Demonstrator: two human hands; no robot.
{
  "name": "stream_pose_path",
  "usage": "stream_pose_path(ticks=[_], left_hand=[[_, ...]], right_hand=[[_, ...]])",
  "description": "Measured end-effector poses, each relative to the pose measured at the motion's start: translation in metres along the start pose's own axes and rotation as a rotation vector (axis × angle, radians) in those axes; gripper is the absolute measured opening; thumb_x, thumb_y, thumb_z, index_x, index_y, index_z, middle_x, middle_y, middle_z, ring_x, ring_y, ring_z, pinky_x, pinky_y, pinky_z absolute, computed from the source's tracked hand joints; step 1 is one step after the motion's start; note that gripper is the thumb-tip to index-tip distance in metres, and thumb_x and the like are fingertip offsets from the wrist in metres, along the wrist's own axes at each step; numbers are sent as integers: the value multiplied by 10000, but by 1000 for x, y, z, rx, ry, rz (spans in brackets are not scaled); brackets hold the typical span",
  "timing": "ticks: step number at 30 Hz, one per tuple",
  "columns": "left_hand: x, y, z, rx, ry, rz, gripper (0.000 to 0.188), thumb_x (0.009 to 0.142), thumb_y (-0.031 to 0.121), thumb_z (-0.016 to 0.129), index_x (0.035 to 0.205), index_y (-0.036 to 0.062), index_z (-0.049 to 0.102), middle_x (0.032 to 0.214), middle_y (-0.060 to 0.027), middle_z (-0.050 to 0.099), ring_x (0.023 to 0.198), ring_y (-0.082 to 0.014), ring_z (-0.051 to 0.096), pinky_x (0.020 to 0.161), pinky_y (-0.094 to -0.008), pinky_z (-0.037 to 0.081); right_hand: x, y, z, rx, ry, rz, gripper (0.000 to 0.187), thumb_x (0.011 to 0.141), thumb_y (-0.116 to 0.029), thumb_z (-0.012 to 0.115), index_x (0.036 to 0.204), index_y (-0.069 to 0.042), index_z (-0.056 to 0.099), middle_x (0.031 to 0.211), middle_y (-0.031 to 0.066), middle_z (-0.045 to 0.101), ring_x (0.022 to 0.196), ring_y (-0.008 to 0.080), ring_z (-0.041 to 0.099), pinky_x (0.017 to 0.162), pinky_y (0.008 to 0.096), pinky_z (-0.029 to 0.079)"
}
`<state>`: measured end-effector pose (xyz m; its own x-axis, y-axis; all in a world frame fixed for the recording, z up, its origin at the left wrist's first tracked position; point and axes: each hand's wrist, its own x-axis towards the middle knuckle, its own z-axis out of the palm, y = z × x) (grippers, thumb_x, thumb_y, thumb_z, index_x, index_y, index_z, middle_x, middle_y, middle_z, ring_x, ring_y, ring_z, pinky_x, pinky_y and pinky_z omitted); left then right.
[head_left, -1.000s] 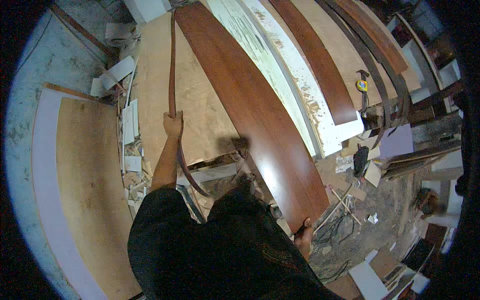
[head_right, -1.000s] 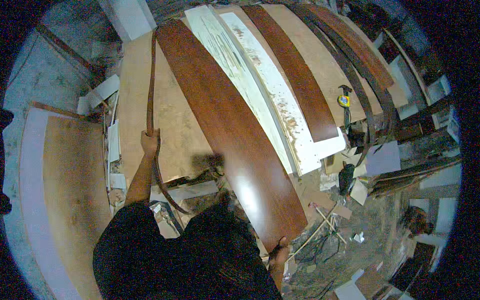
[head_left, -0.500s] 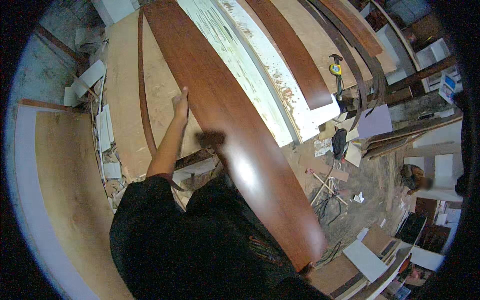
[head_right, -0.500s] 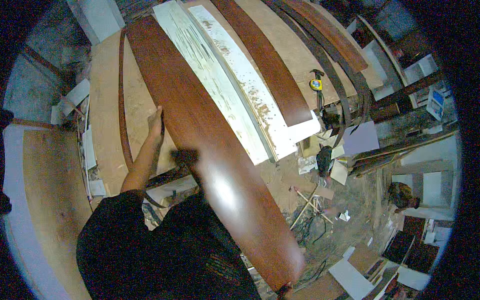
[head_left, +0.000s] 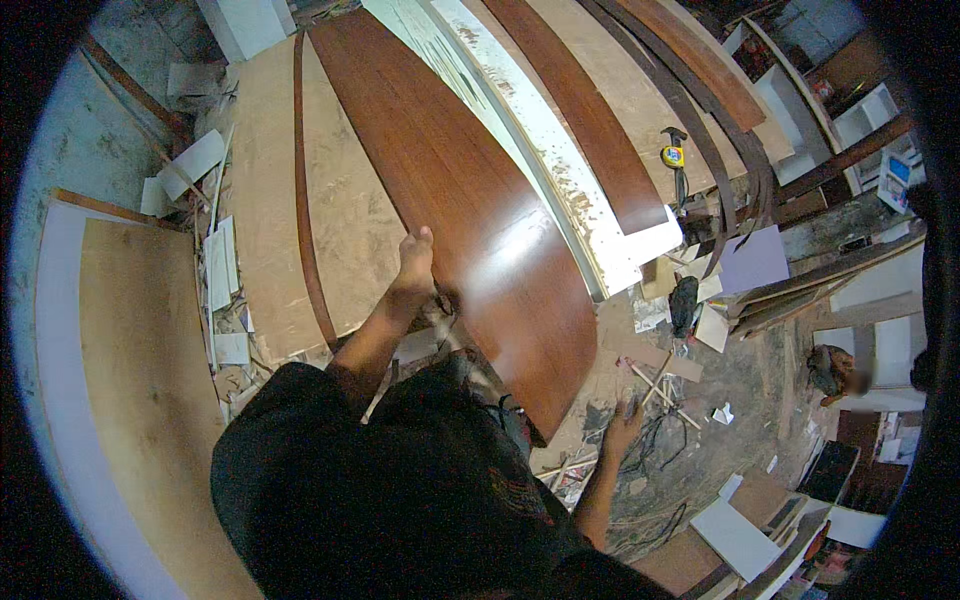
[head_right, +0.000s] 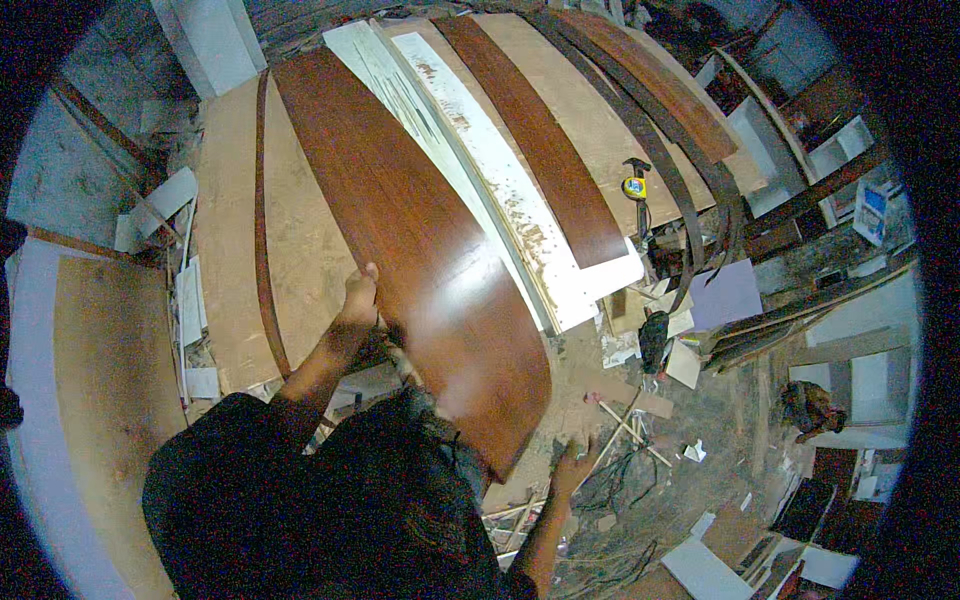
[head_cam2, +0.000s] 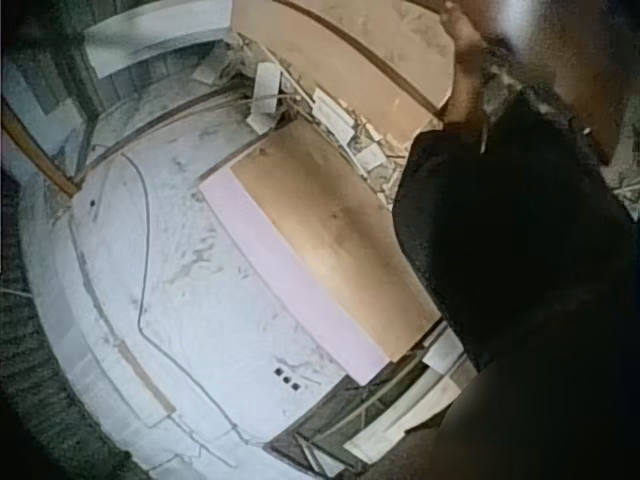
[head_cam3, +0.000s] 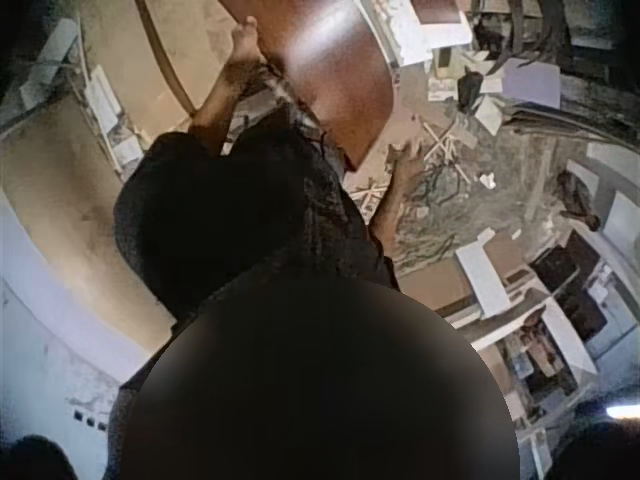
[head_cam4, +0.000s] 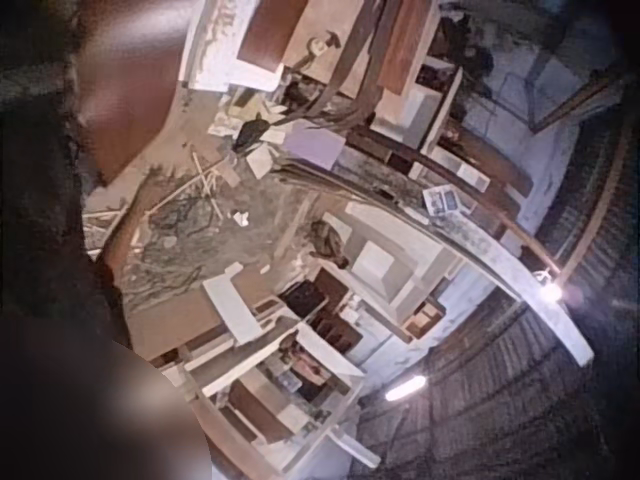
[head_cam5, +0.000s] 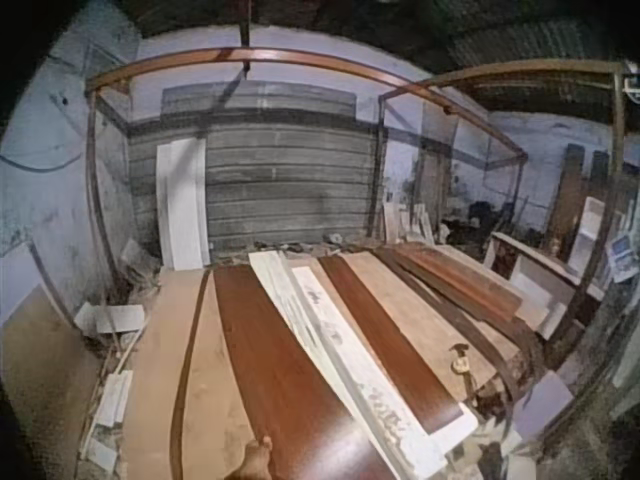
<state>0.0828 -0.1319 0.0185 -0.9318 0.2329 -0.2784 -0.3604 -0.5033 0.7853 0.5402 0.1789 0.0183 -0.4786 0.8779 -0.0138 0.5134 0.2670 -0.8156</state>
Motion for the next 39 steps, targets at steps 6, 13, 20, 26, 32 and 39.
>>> stream_pose_path(ticks=[6, 13, 20, 26, 32, 39], left_hand=[[-47, 14, 15, 94, -93, 172, 440, 1064, 289, 544, 1326, -63, 545, 1213, -122, 658, 1040, -240, 629, 961, -397, 489], [-86, 19, 45, 154, 49, -35, 423, 1071, 247, 524, 1363, -60, 519, 1283, -108, 623, 1151, -206, 570, 1029, -360, 432], [-116, 17, 44, 368, -106, 149, 470, 999, 216, 624, 1395, -13, 517, 1281, -108, 632, 1178, -219, 571, 1044, -369, 414], [-60, 58, 34, -71, -100, 107, 592, 1011, 369, 603, 1425, -35, 476, 1404, -123, 593, 1308, -241, 546, 1138, -413, 387], [-12, 104, 50, -197, -84, -180, 557, 1031, 277, 579, 1471, -31, 430, 1482, -169, 532, 1348, -299, 529, 1154, -453, 395], [-84, 41, 47, 144, -195, 135, 357, 975, 205, 639, 1255, -9, 587, 1124, -92, 660, 1069, -224, 631, 960, -423, 484]], right_hand=[[93, -269, 117, 74, -183, -461, 592, 989, -356, 655, 1400, 43, 504, 1415, 252, 526, 1330, 388, 481, 1151, 465, 331], [156, -359, 249, 30, -327, -761, 684, 956, -524, 628, 1319, 52, 554, 1232, 312, 626, 1102, 454, 605, 1011, 495, 463], [153, -325, 240, 20, -276, -458, 580, 930, -507, 689, 692, 18, 627, 643, 164, 590, 604, 268, 527, 610, 453, 424], [116, -231, 151, 167, -48, -396, 575, 965, -278, 715, 575, -18, 382, 565, -31, 331, 564, 98, 289, 505, 353, 232], [82, -94, 61, 235, -33, -367, 415, 1004, -252, 631, 693, 7, 537, 627, 13, 461, 609, 128, 411, 558, 343, 333], [91, -20, 50, 224, -101, -166, 443, 1069, -354, 505, 945, 37, 671, 892, 69, 639, 867, 164, 560, 820, 329, 446]])
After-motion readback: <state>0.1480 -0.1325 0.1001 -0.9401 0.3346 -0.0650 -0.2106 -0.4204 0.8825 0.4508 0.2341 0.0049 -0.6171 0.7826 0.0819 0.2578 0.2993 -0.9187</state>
